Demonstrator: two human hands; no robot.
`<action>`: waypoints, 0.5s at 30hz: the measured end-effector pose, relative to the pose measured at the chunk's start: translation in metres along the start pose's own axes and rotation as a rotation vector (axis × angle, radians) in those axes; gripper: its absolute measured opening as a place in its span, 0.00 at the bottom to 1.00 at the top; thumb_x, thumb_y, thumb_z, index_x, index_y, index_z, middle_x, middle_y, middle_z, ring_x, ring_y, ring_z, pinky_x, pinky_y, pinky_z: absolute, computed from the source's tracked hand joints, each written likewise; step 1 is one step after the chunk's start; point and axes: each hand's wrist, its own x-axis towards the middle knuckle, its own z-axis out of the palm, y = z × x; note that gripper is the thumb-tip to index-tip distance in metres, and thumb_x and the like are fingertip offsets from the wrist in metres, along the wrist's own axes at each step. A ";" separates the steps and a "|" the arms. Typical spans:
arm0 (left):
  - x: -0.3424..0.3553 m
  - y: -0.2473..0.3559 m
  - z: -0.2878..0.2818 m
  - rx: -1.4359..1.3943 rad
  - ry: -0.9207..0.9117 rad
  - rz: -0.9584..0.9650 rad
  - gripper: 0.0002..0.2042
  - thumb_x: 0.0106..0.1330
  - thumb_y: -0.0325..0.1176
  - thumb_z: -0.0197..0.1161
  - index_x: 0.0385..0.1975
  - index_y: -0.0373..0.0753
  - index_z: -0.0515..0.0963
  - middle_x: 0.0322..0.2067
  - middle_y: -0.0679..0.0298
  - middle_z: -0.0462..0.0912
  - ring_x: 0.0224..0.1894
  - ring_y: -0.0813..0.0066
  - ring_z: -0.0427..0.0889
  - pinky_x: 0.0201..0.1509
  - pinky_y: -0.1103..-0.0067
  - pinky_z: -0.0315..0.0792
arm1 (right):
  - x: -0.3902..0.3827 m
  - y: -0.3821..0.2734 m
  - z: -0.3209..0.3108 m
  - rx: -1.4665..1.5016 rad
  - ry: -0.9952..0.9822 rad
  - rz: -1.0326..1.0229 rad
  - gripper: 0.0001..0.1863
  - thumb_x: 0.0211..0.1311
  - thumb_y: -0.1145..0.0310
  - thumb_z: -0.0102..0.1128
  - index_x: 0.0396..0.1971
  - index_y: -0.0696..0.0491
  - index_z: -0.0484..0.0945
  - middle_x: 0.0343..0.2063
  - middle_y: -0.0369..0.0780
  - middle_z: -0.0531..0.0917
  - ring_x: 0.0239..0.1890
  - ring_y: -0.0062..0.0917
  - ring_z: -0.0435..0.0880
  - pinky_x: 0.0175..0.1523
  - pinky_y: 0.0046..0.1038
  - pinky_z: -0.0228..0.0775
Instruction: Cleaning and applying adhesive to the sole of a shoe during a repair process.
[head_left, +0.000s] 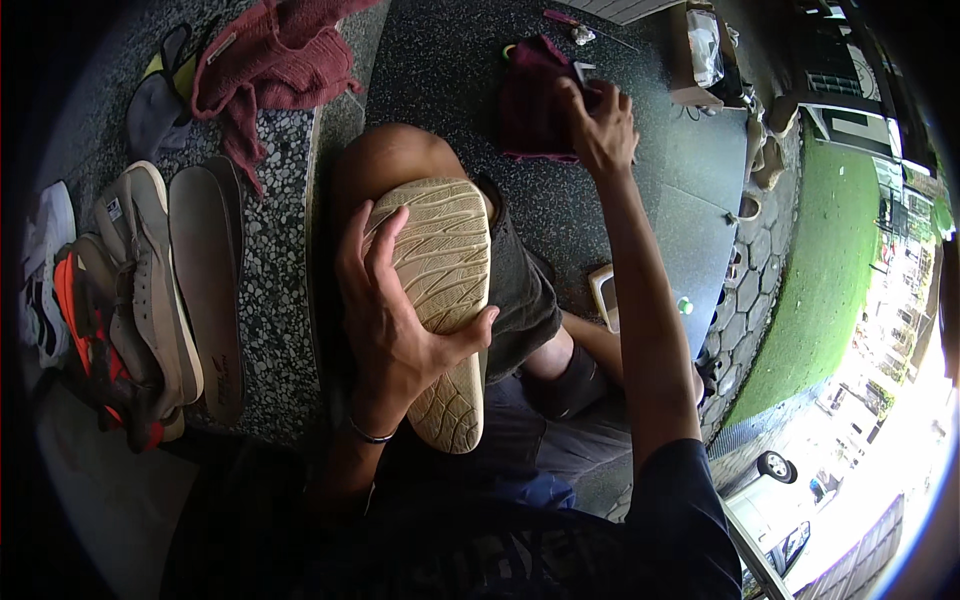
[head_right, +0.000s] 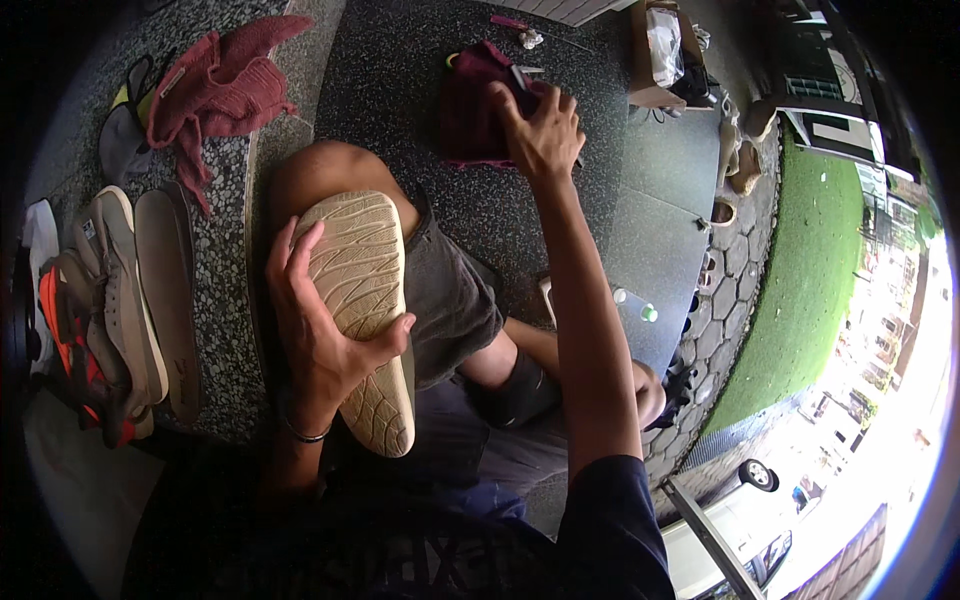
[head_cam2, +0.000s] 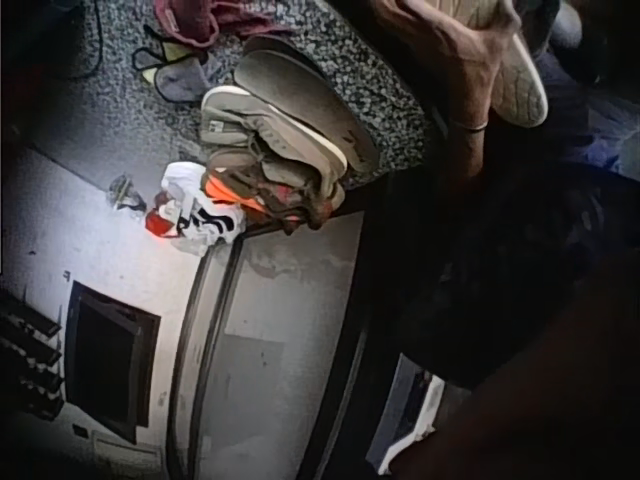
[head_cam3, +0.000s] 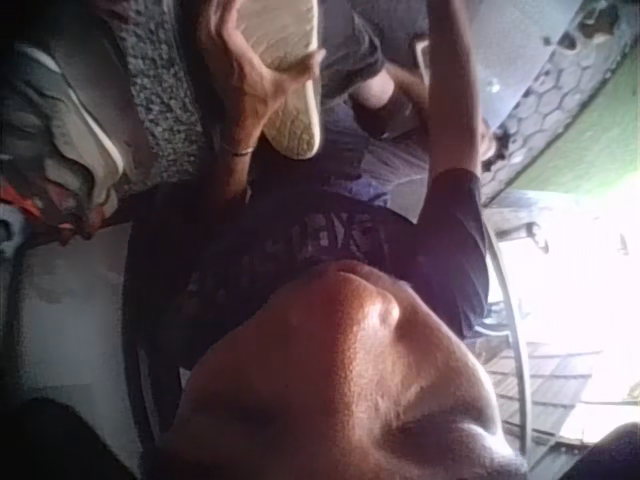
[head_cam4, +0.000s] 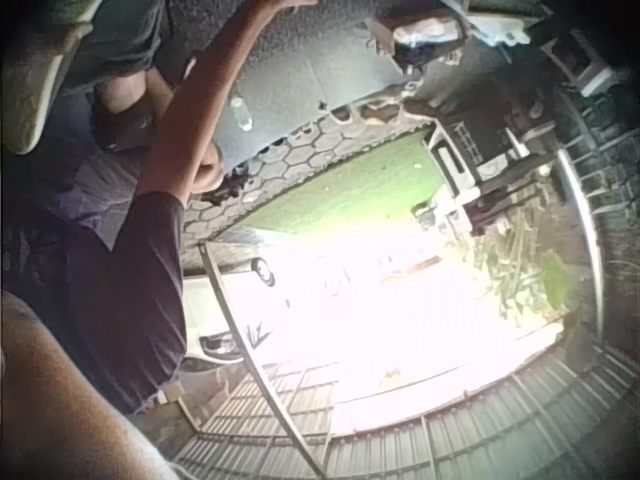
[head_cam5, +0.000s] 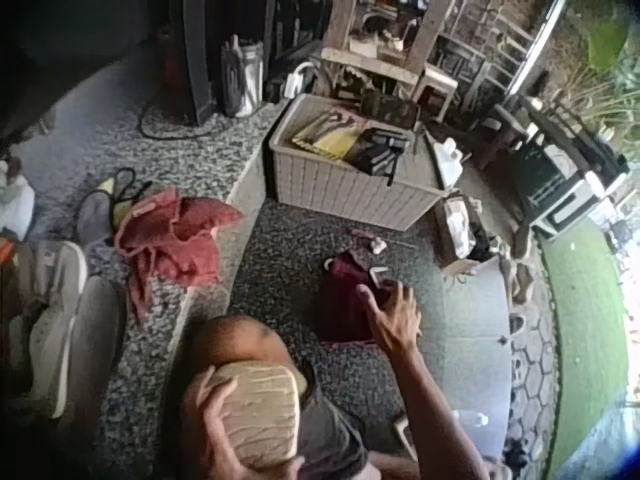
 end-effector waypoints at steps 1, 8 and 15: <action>0.001 -0.001 -0.001 0.008 -0.009 0.006 0.57 0.47 0.60 0.78 0.73 0.36 0.54 0.69 0.39 0.56 0.70 0.40 0.62 0.70 0.48 0.68 | 0.001 0.006 0.015 -0.177 0.062 -0.111 0.38 0.68 0.30 0.49 0.57 0.51 0.80 0.55 0.52 0.79 0.57 0.44 0.80 0.64 0.50 0.66; -0.001 -0.021 0.002 -0.213 0.013 0.003 0.57 0.46 0.61 0.75 0.73 0.35 0.53 0.68 0.37 0.56 0.70 0.40 0.62 0.69 0.47 0.66 | -0.015 -0.007 0.027 -0.059 0.001 -0.084 0.21 0.71 0.51 0.62 0.49 0.53 0.80 0.35 0.49 0.87 0.39 0.34 0.88 0.45 0.40 0.78; 0.001 -0.025 0.007 -0.121 0.019 0.064 0.57 0.49 0.64 0.73 0.72 0.33 0.53 0.66 0.39 0.60 0.69 0.44 0.64 0.69 0.50 0.67 | -0.136 -0.103 -0.038 0.738 -0.368 -0.320 0.14 0.66 0.68 0.66 0.46 0.59 0.76 0.31 0.50 0.83 0.34 0.39 0.86 0.42 0.37 0.77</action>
